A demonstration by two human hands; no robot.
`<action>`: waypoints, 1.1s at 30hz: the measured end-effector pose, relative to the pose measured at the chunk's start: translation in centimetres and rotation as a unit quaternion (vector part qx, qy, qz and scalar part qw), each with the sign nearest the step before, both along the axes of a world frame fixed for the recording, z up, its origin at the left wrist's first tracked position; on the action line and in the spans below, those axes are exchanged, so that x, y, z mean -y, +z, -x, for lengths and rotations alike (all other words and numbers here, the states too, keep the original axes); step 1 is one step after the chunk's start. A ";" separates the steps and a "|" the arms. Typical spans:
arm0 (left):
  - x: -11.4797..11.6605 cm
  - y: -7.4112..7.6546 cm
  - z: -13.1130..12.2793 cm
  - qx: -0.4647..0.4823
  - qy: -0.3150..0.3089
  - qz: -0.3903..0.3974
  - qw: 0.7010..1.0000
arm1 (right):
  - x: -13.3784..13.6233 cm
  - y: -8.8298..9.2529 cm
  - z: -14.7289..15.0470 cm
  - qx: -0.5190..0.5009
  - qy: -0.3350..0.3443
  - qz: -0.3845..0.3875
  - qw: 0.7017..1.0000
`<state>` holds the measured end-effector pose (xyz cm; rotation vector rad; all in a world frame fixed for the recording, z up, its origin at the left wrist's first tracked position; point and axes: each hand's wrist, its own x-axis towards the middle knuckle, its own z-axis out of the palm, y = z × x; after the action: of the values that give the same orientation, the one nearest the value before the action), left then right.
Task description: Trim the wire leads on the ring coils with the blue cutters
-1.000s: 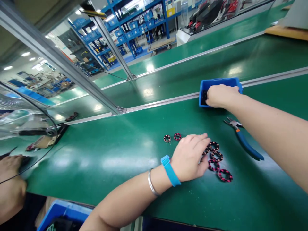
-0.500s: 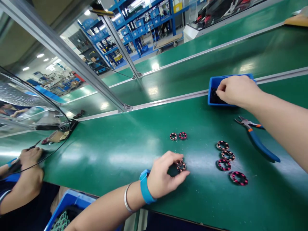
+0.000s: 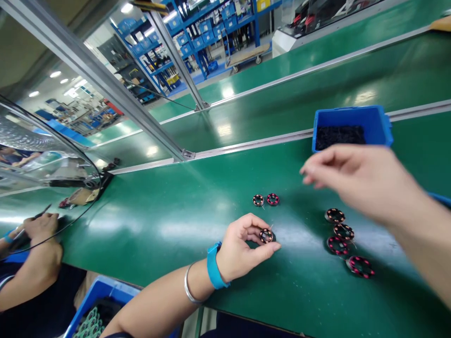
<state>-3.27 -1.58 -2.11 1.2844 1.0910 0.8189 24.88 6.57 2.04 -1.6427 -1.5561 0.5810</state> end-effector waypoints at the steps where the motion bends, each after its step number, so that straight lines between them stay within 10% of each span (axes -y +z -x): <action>1: 0.1 0.0 0.0 0.007 -0.003 -0.001 1.000 | 2.3 -0.4 1.4 -0.029 0.050 0.014 0.998; 6: 0.3 0.2 0.1 0.009 -0.007 -0.055 0.998 | 7.5 -1.3 6.8 -0.214 0.153 0.097 0.960; 33: 0.5 0.3 0.3 -0.046 -0.037 -0.131 0.990 | 7.9 -0.9 7.4 -0.166 0.173 0.070 0.968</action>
<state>-3.62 -2.05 -1.82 1.5874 1.0264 0.8756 17.50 -1.30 1.12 -1.2915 -1.5827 1.1148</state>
